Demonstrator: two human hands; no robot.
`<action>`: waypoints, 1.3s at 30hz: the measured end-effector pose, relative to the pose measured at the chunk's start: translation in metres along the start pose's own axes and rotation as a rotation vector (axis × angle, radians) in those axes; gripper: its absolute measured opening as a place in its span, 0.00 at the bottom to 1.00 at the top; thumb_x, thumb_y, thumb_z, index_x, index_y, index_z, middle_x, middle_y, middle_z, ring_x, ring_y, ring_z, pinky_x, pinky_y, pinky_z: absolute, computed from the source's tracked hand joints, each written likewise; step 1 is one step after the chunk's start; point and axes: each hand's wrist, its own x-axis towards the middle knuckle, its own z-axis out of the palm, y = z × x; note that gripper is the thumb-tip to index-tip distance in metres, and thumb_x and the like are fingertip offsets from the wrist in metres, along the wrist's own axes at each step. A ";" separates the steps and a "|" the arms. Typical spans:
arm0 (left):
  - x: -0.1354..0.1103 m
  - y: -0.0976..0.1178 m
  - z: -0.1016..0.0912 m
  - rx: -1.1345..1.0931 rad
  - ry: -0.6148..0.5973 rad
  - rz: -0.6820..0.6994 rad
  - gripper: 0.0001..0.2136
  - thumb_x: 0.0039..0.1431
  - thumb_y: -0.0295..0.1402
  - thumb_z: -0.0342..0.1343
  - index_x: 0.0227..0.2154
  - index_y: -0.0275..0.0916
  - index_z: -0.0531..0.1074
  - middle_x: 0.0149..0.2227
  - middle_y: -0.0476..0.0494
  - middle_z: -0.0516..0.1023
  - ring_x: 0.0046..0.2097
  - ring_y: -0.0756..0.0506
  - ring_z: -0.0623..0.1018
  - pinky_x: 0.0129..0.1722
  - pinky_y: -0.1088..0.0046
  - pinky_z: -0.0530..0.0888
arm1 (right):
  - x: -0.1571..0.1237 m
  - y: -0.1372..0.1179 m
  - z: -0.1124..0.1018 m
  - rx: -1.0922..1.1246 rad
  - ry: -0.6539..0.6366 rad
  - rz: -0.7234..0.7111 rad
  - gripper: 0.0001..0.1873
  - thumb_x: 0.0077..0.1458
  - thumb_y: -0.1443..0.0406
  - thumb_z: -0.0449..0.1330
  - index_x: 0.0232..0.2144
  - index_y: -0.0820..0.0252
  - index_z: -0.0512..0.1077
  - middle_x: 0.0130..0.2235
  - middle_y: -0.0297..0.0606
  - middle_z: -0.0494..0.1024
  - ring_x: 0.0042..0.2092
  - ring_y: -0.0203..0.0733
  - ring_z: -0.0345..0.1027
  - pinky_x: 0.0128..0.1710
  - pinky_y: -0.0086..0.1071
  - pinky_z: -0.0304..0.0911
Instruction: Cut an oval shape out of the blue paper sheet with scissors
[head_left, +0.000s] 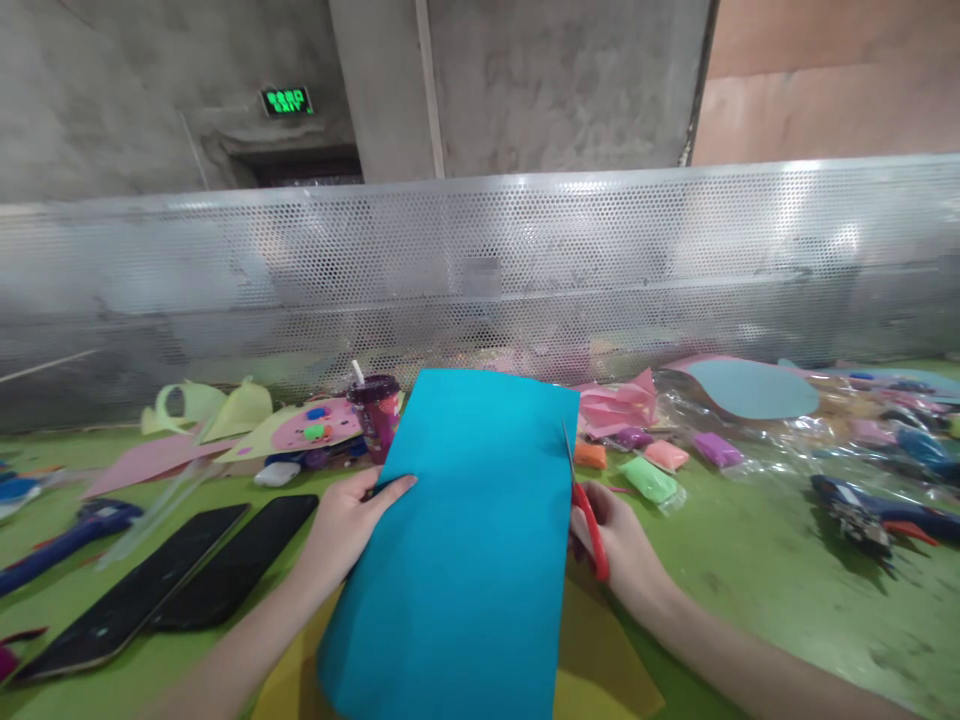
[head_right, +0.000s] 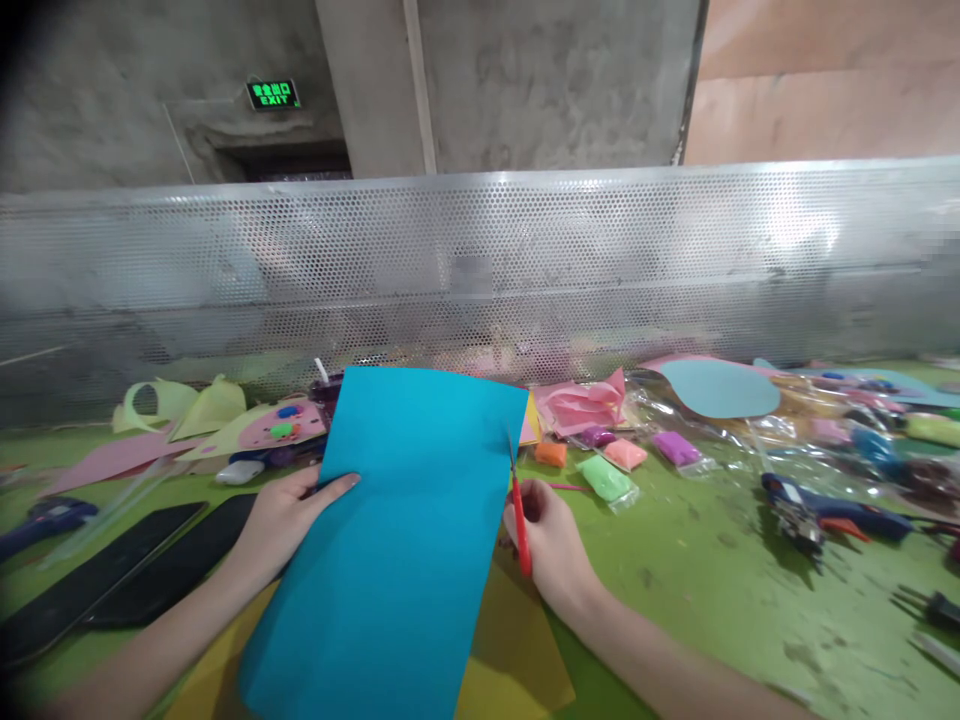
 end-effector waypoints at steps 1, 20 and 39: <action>0.000 0.000 0.000 -0.006 -0.007 -0.001 0.18 0.42 0.46 0.59 0.34 0.39 0.76 0.35 0.44 0.79 0.34 0.40 0.78 0.33 0.65 0.75 | 0.000 0.000 0.000 -0.002 -0.002 -0.010 0.05 0.46 0.65 0.52 0.27 0.61 0.59 0.23 0.31 0.67 0.23 0.33 0.60 0.21 0.26 0.54; 0.006 0.000 -0.007 0.011 -0.059 -0.012 0.17 0.42 0.46 0.58 0.32 0.40 0.75 0.34 0.44 0.79 0.34 0.40 0.78 0.33 0.67 0.75 | 0.004 -0.003 -0.005 -0.028 -0.052 -0.020 0.10 0.48 0.59 0.53 0.26 0.61 0.60 0.22 0.31 0.67 0.21 0.32 0.58 0.19 0.27 0.51; 0.015 0.000 -0.022 0.074 -0.141 -0.025 0.17 0.43 0.46 0.58 0.33 0.41 0.76 0.34 0.45 0.80 0.32 0.41 0.78 0.31 0.68 0.75 | 0.006 -0.006 -0.008 -0.048 -0.107 -0.064 0.13 0.48 0.57 0.55 0.24 0.60 0.58 0.21 0.28 0.64 0.23 0.33 0.61 0.22 0.28 0.58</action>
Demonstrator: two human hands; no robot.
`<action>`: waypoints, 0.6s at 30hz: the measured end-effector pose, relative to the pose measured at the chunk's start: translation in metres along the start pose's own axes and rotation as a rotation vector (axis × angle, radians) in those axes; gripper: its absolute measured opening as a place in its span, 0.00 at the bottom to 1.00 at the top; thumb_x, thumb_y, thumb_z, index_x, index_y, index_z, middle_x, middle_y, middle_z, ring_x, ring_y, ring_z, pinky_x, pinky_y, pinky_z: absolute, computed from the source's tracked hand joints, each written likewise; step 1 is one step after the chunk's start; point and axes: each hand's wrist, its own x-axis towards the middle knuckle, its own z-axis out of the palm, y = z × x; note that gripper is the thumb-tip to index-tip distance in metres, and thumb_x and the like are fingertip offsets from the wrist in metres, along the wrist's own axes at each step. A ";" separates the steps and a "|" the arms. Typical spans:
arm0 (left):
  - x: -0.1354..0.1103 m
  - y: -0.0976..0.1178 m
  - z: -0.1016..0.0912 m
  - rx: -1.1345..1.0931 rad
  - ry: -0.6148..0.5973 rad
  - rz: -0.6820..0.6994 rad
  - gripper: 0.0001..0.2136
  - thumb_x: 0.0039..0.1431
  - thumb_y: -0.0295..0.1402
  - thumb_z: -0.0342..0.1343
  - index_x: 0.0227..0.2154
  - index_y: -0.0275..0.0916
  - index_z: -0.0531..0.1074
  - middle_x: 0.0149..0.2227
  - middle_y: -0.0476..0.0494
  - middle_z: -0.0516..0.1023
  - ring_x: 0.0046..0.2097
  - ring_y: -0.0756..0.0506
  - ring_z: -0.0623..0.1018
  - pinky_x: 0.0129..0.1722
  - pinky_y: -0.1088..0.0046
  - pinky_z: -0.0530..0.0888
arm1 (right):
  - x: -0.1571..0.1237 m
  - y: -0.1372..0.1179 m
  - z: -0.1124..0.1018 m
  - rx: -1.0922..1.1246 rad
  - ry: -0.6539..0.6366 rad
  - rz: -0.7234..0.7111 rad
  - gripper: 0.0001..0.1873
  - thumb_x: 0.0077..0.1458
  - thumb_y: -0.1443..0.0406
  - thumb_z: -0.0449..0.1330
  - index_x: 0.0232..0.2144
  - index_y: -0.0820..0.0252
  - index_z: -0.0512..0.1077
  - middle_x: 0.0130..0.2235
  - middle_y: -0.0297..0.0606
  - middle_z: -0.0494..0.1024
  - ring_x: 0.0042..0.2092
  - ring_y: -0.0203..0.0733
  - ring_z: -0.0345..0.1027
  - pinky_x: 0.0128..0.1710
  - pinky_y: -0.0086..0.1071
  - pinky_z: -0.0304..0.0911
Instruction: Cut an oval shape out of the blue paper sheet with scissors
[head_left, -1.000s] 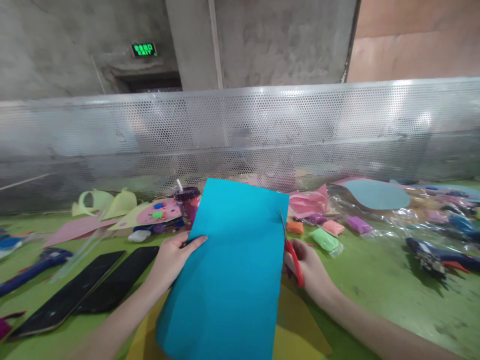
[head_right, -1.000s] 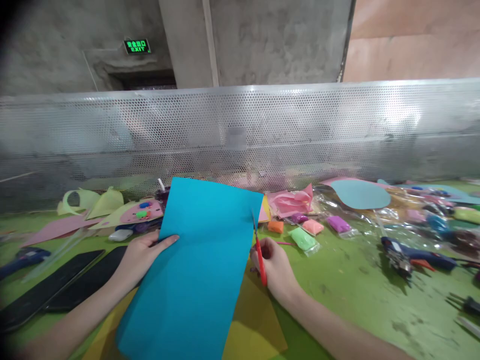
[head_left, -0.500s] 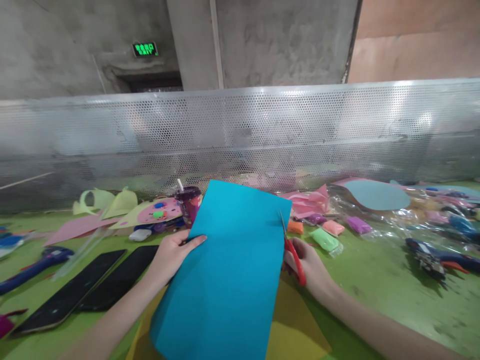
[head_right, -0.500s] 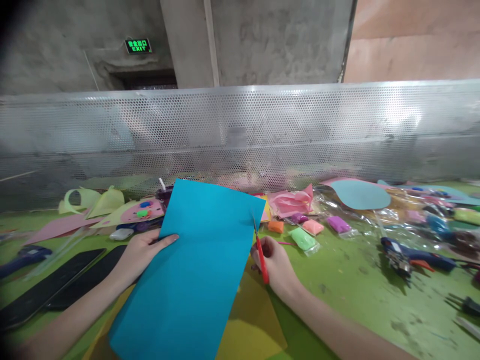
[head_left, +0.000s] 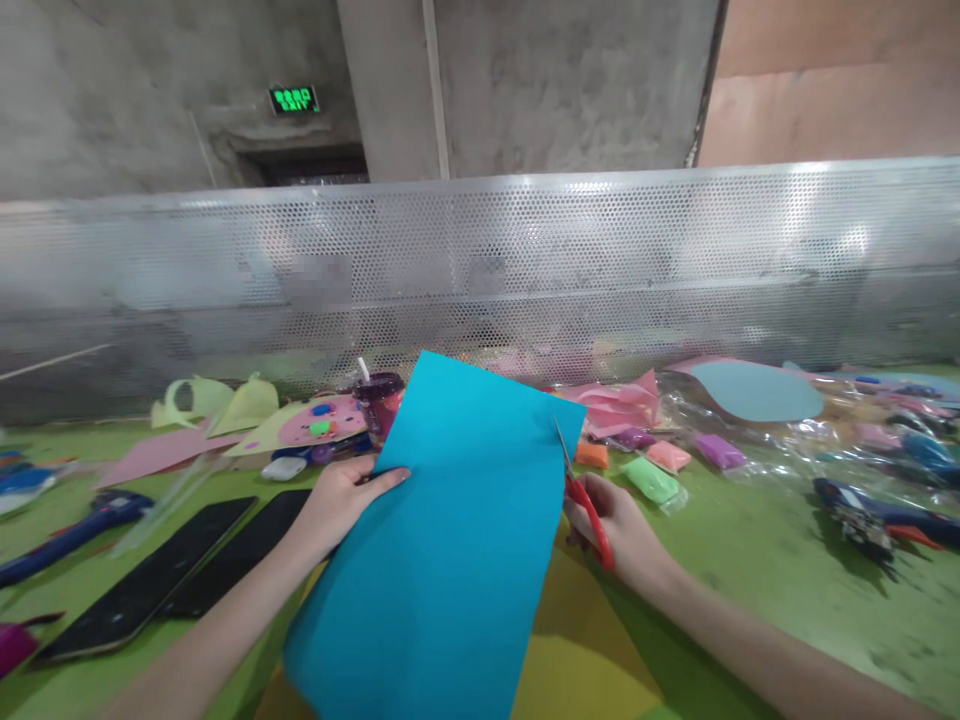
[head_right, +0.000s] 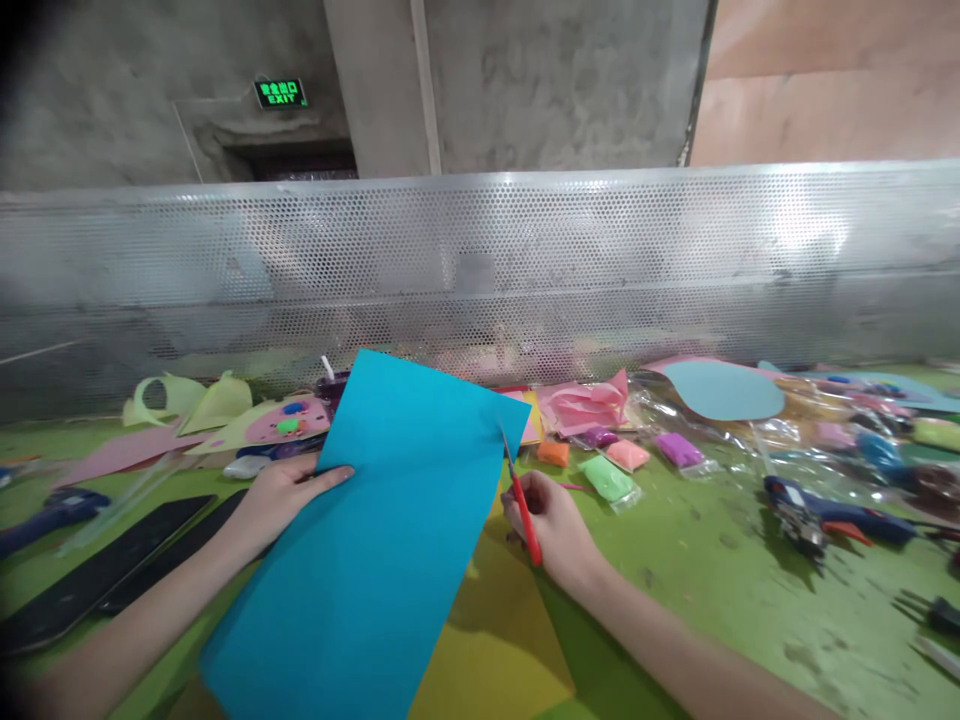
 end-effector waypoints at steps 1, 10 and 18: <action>0.000 0.000 -0.001 -0.004 -0.006 -0.007 0.17 0.44 0.46 0.58 0.33 0.41 0.76 0.34 0.45 0.80 0.32 0.41 0.78 0.30 0.68 0.75 | 0.000 0.000 0.000 0.005 -0.005 0.005 0.14 0.47 0.56 0.55 0.24 0.60 0.58 0.21 0.28 0.64 0.23 0.33 0.61 0.22 0.28 0.58; 0.003 0.002 -0.011 0.059 0.000 0.038 0.14 0.42 0.44 0.59 0.31 0.42 0.76 0.34 0.46 0.80 0.34 0.39 0.78 0.32 0.67 0.75 | 0.000 0.000 0.001 0.030 -0.045 -0.002 0.14 0.47 0.56 0.56 0.25 0.60 0.58 0.22 0.28 0.63 0.22 0.32 0.60 0.21 0.27 0.57; 0.004 -0.001 -0.010 0.011 -0.059 0.022 0.15 0.42 0.45 0.58 0.31 0.41 0.76 0.33 0.45 0.80 0.32 0.39 0.78 0.32 0.65 0.75 | -0.001 -0.002 0.000 0.011 -0.050 -0.011 0.12 0.47 0.58 0.56 0.26 0.60 0.59 0.23 0.28 0.63 0.25 0.33 0.61 0.26 0.28 0.61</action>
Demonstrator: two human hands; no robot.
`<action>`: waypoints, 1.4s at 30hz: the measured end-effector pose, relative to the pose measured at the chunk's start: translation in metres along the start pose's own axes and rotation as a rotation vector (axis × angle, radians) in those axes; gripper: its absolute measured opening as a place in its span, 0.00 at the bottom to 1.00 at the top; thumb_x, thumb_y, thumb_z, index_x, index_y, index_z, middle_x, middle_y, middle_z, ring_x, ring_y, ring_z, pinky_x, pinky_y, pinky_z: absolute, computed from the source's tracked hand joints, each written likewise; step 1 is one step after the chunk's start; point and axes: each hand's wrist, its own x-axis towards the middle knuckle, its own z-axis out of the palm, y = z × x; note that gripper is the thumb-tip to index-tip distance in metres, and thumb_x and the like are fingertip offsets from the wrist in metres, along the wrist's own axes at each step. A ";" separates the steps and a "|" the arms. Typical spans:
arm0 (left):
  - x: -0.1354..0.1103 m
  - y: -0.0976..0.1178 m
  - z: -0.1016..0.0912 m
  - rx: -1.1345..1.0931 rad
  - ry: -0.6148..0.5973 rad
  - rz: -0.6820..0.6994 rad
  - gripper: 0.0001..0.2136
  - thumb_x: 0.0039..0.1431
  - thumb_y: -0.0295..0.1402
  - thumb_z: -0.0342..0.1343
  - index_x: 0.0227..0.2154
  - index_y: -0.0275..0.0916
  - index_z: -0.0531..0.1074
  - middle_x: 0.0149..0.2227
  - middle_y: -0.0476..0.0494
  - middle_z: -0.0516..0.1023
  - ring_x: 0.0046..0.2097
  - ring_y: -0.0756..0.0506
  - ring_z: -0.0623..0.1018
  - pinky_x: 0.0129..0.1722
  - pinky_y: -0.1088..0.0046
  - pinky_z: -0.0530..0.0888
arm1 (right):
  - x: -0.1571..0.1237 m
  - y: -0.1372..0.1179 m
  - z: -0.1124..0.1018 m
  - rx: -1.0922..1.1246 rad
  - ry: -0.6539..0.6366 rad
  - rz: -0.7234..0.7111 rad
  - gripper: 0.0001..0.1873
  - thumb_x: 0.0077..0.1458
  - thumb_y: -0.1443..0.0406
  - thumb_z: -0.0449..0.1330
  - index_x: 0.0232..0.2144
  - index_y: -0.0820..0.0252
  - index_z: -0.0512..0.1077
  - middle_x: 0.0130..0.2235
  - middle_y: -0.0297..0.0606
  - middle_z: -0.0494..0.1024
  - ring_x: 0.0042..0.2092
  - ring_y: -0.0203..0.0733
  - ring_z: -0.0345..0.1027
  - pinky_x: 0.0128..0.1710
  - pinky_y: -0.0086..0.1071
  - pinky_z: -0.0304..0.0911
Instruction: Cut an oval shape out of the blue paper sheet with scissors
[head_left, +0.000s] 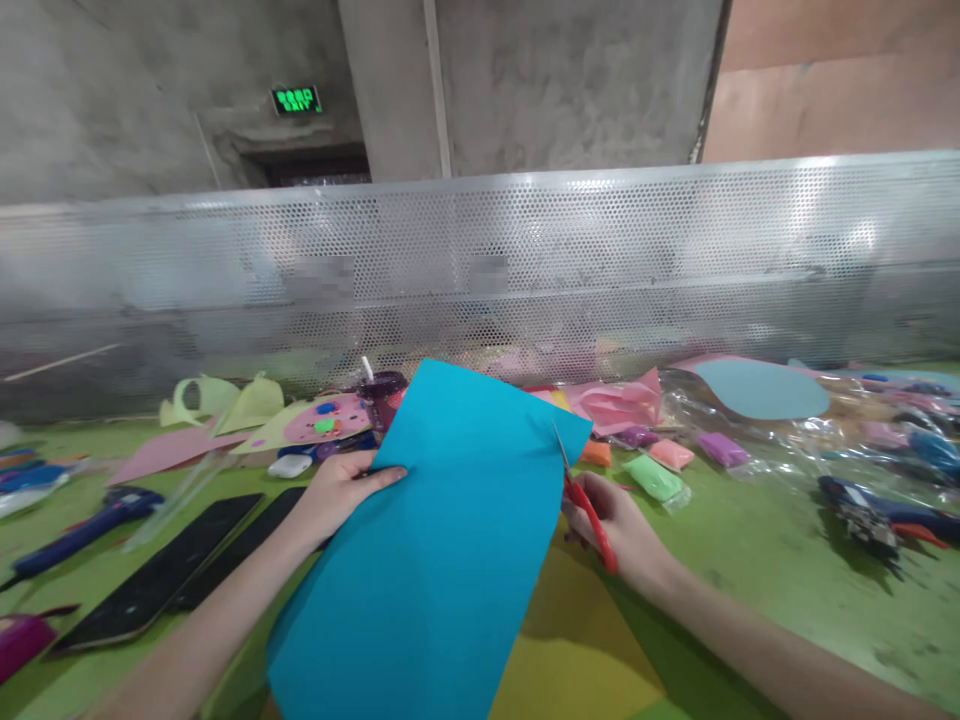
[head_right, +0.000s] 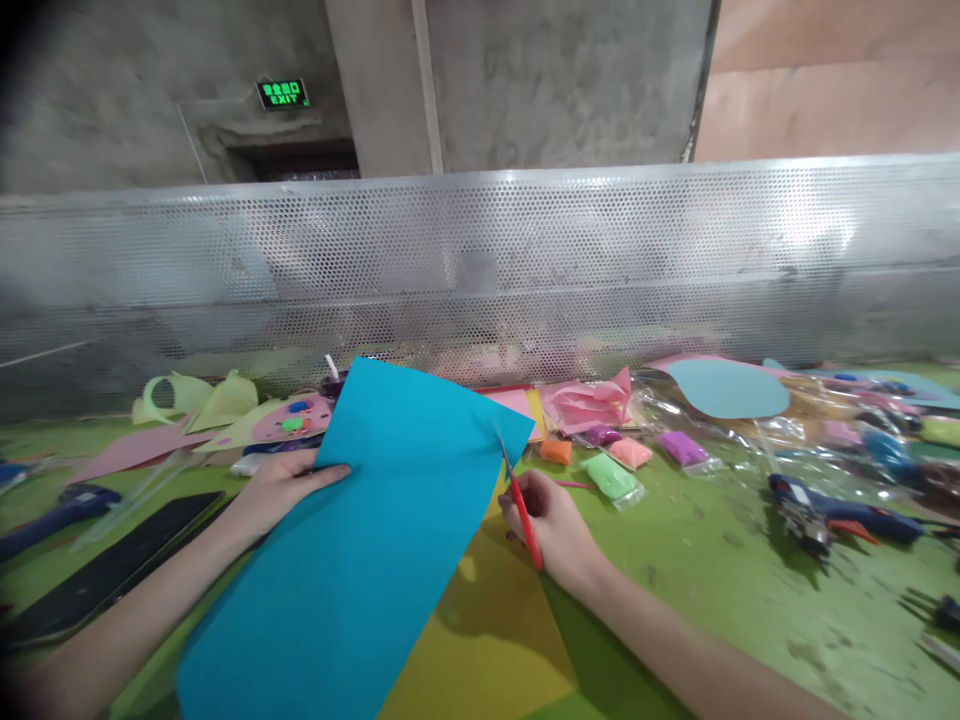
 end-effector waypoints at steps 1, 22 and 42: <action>0.000 0.000 0.000 0.008 -0.001 -0.001 0.15 0.42 0.45 0.58 0.31 0.41 0.76 0.33 0.45 0.80 0.33 0.39 0.78 0.32 0.64 0.75 | 0.000 0.000 0.000 0.007 -0.002 0.001 0.12 0.47 0.58 0.56 0.26 0.60 0.59 0.23 0.28 0.63 0.25 0.33 0.61 0.26 0.28 0.61; 0.000 -0.001 -0.011 -0.025 -0.004 0.003 0.12 0.42 0.41 0.60 0.29 0.41 0.77 0.30 0.46 0.80 0.29 0.41 0.78 0.30 0.66 0.75 | -0.002 -0.001 0.002 -0.024 -0.028 -0.019 0.12 0.47 0.58 0.56 0.26 0.61 0.59 0.23 0.30 0.63 0.24 0.33 0.61 0.25 0.29 0.61; 0.001 0.002 -0.012 0.059 -0.052 -0.079 0.18 0.39 0.44 0.61 0.31 0.37 0.75 0.31 0.44 0.79 0.32 0.40 0.78 0.33 0.64 0.74 | -0.001 0.002 0.000 0.006 -0.063 -0.026 0.13 0.47 0.58 0.56 0.27 0.61 0.59 0.26 0.31 0.63 0.27 0.34 0.59 0.28 0.30 0.60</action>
